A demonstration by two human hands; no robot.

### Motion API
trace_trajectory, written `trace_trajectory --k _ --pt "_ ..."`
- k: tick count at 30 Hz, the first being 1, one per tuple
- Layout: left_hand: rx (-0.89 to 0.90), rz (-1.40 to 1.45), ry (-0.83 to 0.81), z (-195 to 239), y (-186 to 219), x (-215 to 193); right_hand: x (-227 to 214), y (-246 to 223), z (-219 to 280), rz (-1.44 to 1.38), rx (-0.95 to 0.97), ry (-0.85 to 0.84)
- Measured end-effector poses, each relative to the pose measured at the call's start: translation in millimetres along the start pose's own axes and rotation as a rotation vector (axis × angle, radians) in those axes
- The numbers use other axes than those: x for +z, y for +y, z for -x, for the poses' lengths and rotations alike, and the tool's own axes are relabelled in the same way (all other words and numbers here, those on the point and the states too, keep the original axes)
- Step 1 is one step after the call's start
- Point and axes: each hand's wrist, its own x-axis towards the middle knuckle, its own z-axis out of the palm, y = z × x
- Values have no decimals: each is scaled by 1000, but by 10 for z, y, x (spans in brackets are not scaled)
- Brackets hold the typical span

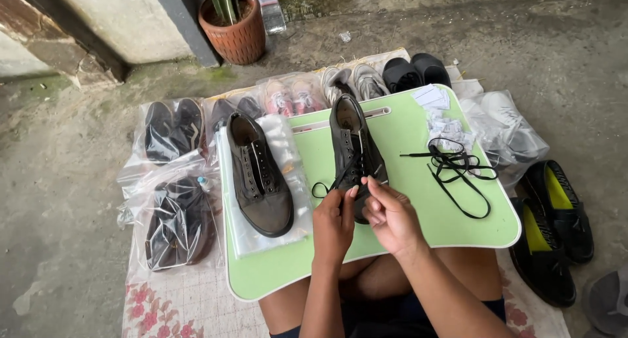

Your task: The person laces a dark-colored shoe by threading a black shoelace through the eyelets. The person pulls the laces tight and adjusts the fit while the shoe rests on a green tray.

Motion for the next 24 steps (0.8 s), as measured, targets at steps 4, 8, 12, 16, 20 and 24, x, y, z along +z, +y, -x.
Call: trace_trajectory --k 4,8,12,16,20,24 --pt "-18 22 -4 4 91 -30 -23 -10 -28 3 -33 -20" --pt "13 92 5 -25 196 -55 58 -61 20 29 -111 -12" --pt "25 116 2 -29 265 -61 75 -32 17 9 -179 -13" --pt "12 128 14 -50 289 -124 69 22 -24 19 -198 -7" --pt "-1 132 -14 -71 334 -167 64 22 -23 35 -199 -46" --pt "-2 117 -2 -66 336 -185 -37 62 -89 94 -224 -65"
